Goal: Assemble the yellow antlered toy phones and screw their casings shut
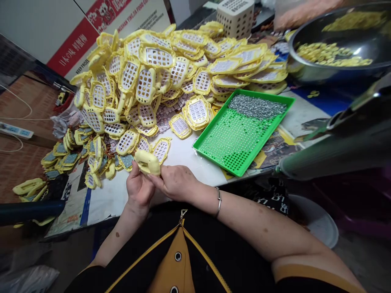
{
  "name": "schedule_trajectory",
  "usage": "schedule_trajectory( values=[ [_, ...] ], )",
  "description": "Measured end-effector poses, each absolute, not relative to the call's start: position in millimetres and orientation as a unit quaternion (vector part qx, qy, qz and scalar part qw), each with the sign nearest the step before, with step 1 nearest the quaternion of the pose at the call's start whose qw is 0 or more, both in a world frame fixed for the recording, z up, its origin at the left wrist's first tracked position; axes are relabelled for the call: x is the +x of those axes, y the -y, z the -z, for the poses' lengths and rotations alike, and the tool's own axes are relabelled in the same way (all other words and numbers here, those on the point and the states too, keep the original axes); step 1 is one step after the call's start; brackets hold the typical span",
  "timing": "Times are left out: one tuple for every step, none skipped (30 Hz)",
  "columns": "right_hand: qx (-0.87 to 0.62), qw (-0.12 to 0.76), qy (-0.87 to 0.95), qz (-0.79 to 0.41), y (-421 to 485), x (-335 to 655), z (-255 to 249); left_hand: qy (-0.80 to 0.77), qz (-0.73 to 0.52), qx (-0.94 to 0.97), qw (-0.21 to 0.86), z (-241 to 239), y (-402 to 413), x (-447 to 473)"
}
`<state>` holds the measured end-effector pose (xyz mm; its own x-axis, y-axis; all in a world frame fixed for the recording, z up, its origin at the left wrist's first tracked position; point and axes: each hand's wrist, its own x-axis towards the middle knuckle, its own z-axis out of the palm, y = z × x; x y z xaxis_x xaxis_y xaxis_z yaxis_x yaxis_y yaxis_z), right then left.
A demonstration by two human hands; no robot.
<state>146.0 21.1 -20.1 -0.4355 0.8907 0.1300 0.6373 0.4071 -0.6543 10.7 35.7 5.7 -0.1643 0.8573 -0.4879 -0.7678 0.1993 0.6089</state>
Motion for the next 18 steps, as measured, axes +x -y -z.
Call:
schedule_trajectory(
  values=[
    [-0.471,0.250,0.799,-0.278,-21,145,20,-0.434,-0.632,0.048,0.640,-7,-35,14],
    [-0.464,0.262,0.796,-0.286,-20,145,19,-0.440,-0.631,0.044,0.637,-7,-35,18],
    [-0.459,0.271,0.794,-0.292,-20,145,19,-0.446,-0.627,0.039,0.638,-8,-34,21],
    [-0.455,0.276,0.792,-0.298,-19,146,19,-0.451,-0.623,0.037,0.638,-9,-33,23],
    [-0.455,0.279,0.789,-0.306,-19,147,18,-0.454,-0.622,0.036,0.637,-9,-33,25],
    [-0.456,0.279,0.783,-0.317,-18,150,17,-0.456,-0.621,0.038,0.637,-9,-32,27],
    [-0.457,0.276,0.778,-0.332,-18,153,16,-0.457,-0.617,0.043,0.639,-9,-32,28],
    [-0.455,0.267,0.775,-0.347,-17,158,15,-0.459,-0.610,0.051,0.644,-8,-32,30],
    [-0.450,0.252,0.777,-0.361,-16,164,14,-0.462,-0.598,0.062,0.651,-7,-32,32],
    [-0.446,0.233,0.781,-0.370,-15,170,15,-0.467,-0.584,0.075,0.660,-6,-32,35],
    [-0.447,0.216,0.784,-0.374,-14,176,16,-0.471,-0.568,0.089,0.669,-5,-32,38],
    [-0.454,0.208,0.782,-0.373,-13,183,18,-0.474,-0.554,0.106,0.676,-4,-32,41],
    [-0.467,0.219,0.773,-0.370,-12,190,21,-0.473,-0.545,0.126,0.681,-2,-32,44],
    [-0.484,0.250,0.755,-0.365,-10,196,24,-0.465,-0.540,0.153,0.685,-1,-32,46],
    [-0.501,0.298,0.729,-0.359,-9,201,28,-0.450,-0.539,0.185,0.687,0,-31,48],
    [-0.512,0.358,0.696,-0.354,-8,206,32,-0.432,-0.541,0.220,0.687,1,-30,48],
    [-0.511,0.420,0.665,-0.346,-8,211,34,-0.413,-0.543,0.251,0.686,2,-29,48],
    [-0.499,0.475,0.642,-0.335,-7,214,36,-0.398,-0.543,0.279,0.684,3,-28,48]
  ],
)
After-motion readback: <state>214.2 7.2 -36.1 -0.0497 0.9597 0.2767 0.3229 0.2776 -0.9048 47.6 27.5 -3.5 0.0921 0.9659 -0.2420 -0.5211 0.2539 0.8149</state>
